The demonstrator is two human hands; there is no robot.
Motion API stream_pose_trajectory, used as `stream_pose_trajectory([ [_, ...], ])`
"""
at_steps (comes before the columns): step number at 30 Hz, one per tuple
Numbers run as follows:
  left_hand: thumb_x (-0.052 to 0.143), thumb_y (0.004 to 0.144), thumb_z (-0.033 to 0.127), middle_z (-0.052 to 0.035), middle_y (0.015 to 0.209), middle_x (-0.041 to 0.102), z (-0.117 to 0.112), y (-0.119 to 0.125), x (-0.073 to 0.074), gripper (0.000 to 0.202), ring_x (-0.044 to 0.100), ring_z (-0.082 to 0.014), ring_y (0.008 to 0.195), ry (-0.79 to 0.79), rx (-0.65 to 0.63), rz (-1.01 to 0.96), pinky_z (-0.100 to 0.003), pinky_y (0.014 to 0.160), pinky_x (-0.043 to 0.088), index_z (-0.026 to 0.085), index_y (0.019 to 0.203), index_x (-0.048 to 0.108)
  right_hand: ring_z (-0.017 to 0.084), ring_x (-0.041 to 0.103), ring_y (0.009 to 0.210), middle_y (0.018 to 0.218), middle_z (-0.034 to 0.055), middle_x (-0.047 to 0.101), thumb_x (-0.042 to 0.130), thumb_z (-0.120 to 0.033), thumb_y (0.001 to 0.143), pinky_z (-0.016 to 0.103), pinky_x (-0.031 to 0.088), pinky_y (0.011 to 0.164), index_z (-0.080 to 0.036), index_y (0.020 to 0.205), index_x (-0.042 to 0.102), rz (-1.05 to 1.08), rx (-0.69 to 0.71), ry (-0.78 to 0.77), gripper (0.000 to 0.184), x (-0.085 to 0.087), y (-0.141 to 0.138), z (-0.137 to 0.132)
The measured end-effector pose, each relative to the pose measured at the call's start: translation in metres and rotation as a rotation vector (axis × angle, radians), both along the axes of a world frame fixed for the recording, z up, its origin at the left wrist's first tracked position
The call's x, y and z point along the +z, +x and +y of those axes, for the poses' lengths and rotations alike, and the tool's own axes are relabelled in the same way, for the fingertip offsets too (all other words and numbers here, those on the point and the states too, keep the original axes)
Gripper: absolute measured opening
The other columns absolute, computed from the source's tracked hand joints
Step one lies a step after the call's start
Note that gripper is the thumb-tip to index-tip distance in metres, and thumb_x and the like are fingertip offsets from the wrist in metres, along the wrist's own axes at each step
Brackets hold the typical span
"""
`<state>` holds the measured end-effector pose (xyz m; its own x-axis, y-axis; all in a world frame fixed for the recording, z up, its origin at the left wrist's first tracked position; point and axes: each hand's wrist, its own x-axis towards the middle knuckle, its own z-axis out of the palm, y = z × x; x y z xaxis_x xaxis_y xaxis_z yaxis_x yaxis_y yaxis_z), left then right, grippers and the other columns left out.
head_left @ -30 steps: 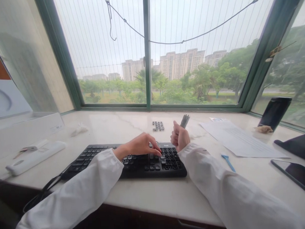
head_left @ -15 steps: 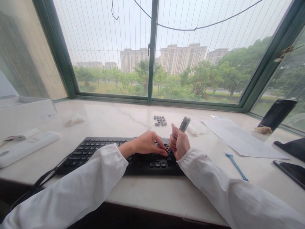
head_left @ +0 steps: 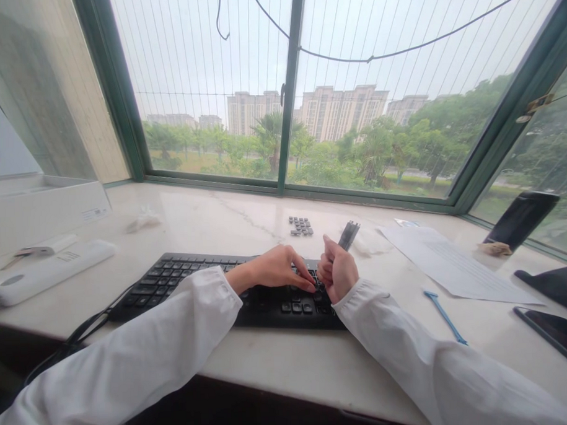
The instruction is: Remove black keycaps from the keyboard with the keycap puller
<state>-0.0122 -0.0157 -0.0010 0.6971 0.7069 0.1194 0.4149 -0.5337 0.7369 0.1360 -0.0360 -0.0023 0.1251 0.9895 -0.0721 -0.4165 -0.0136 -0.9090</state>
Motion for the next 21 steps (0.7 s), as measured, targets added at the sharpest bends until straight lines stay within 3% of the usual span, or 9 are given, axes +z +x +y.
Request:
stream_pose_trajectory([
  [4, 0.074, 0.066, 0.045, -0.0028, 0.075, 0.073, -0.001, -0.001, 0.000, 0.035, 0.058, -0.0133, 0.064, -0.002, -0.001, -0.004, -0.022, 0.062, 0.042, 0.019, 0.088, 0.078, 0.004, 0.012, 0.029, 0.033, -0.0113, 0.018, 0.057, -0.043, 0.079, 0.020, 0.009, 0.029, -0.023, 0.054, 0.023, 0.011, -0.011, -0.017, 0.047, -0.002, -0.001, 0.000],
  [13, 0.073, 0.066, 0.045, -0.0004, 0.070, 0.072, -0.003, 0.000, 0.001, 0.034, 0.058, -0.0140, 0.065, 0.024, 0.044, 0.035, -0.022, 0.060, 0.039, 0.019, 0.088, 0.078, 0.004, 0.015, 0.031, 0.034, -0.0100, 0.021, 0.062, -0.050, 0.076, 0.022, 0.011, 0.030, -0.023, 0.050, 0.024, -0.034, 0.081, 0.216, 0.054, -0.013, -0.003, -0.005],
  [21, 0.073, 0.065, 0.046, -0.0012, 0.067, 0.071, -0.004, 0.001, 0.000, 0.035, 0.057, -0.0138, 0.064, 0.006, 0.056, 0.024, -0.022, 0.058, 0.037, 0.017, 0.084, 0.078, 0.005, 0.020, 0.031, 0.034, -0.0088, 0.027, 0.064, -0.048, 0.077, 0.022, 0.014, 0.032, -0.021, 0.049, 0.029, -0.116, 0.075, 0.341, 0.052, -0.017, -0.003, -0.007],
])
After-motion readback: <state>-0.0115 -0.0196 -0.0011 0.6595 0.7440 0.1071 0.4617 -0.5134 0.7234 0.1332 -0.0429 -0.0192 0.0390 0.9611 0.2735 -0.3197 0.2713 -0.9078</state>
